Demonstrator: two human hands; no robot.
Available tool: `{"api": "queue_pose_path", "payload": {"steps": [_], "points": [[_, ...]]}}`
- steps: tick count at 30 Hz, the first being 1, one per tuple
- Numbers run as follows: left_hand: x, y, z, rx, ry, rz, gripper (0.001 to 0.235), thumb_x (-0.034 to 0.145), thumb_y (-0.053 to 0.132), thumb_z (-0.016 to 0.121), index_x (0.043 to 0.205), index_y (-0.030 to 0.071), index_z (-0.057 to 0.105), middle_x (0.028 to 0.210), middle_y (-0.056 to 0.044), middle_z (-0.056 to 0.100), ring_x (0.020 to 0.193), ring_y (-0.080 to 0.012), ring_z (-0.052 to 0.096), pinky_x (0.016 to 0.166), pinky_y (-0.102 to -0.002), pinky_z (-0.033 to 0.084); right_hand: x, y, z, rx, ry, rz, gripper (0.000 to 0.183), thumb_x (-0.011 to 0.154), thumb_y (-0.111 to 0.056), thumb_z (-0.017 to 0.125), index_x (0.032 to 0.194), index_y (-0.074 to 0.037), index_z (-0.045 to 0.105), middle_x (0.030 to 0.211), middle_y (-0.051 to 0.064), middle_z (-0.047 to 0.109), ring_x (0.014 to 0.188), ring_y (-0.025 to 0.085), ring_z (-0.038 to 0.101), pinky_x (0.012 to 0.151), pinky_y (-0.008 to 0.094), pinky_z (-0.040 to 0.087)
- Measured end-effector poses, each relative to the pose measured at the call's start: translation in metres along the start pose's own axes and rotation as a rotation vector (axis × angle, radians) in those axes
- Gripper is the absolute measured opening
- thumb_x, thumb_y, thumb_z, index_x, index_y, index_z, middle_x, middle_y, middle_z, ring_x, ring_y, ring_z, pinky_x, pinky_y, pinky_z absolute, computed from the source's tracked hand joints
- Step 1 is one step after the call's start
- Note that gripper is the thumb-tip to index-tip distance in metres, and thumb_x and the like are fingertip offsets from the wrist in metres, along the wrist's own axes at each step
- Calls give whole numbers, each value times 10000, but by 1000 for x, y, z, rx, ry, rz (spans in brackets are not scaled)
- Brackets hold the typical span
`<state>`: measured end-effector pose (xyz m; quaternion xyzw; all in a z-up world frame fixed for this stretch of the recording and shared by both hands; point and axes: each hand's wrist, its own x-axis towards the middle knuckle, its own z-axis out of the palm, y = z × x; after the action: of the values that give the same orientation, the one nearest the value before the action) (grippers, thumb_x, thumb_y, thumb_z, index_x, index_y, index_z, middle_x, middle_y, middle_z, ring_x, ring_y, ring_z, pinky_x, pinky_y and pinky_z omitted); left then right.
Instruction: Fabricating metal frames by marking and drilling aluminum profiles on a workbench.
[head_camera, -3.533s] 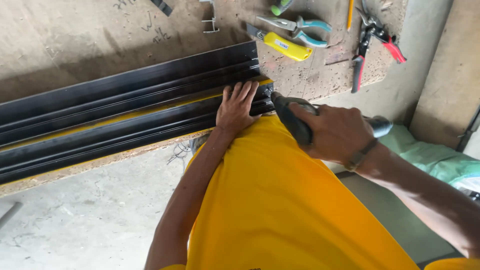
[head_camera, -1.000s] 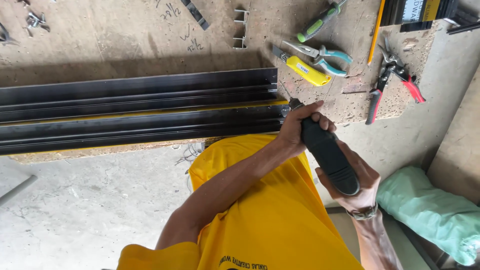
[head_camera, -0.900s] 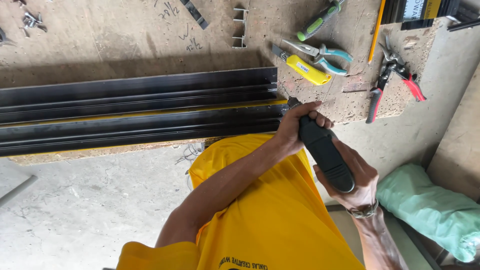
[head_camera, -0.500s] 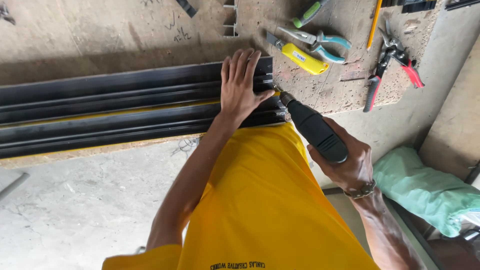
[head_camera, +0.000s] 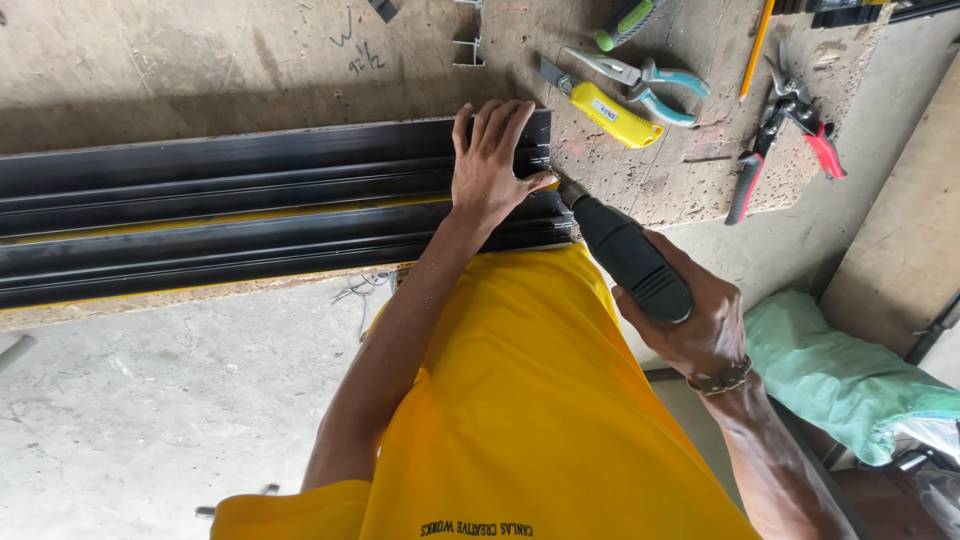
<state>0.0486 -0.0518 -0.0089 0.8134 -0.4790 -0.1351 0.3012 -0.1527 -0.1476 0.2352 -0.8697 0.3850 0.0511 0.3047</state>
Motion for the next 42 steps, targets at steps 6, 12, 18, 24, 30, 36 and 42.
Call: {"api": "queue_pose_path", "payload": {"steps": [6, 12, 18, 24, 30, 36, 42], "points": [[-3, -1, 12, -137, 93, -20, 1103, 519, 461, 1025, 1450, 109, 549, 1358, -85, 606, 1345, -276, 510, 1235, -574, 184, 2, 3, 4, 46, 79, -68, 595, 758, -222, 867, 1321, -84, 731, 1015, 213, 754, 924, 444, 713, 710, 500, 563], [-4, -2, 13, -153, 83, -25, 1104, 520, 456, 1021, 1452, 104, 547, 1358, -89, 607, 1355, -274, 505, 1239, -572, 184, 2, 3, 5, 60, 77, -73, 609, 749, -206, 869, 1325, -68, 728, 1018, 226, 751, 925, 451, 712, 715, 508, 565], [-4, -1, 12, -153, 88, -24, 1101, 528, 443, 1022, 1456, 98, 540, 1362, -95, 603, 1354, -275, 507, 1240, -572, 179, 3, -3, 5, 56, 81, -75, 602, 756, -202, 871, 1324, -59, 728, 997, 227, 748, 908, 460, 711, 703, 507, 564], [-3, 0, 10, -134, 91, -19, 1098, 528, 458, 1019, 1452, 93, 549, 1349, -101, 613, 1340, -277, 519, 1242, -570, 178, 2, -1, 6, 21, 73, -73, 613, 747, -215, 875, 1324, -72, 724, 997, 222, 749, 907, 451, 710, 688, 522, 562], [-3, 1, 8, -140, 102, -16, 1087, 534, 475, 1001, 1447, 92, 552, 1343, -94, 613, 1318, -271, 530, 1245, -569, 195, 1, 2, 6, 6, 62, -82, 625, 745, -253, 872, 1326, -79, 719, 1019, 215, 751, 946, 434, 713, 693, 533, 571], [-3, 0, 11, -136, 107, -16, 1101, 518, 476, 1006, 1446, 93, 556, 1345, -93, 614, 1323, -266, 528, 1248, -566, 192, 2, -1, 4, -1, 56, -99, 629, 761, -263, 861, 1342, -77, 708, 1014, 223, 748, 917, 448, 714, 674, 549, 567], [-3, -1, 9, -109, 80, 2, 1083, 566, 539, 978, 1455, 106, 538, 1354, -81, 601, 1336, -264, 514, 1217, -540, 244, 5, -8, 0, -51, 17, -57, 652, 753, -291, 852, 1363, -120, 697, 940, 205, 742, 880, 460, 708, 656, 562, 558]]}}
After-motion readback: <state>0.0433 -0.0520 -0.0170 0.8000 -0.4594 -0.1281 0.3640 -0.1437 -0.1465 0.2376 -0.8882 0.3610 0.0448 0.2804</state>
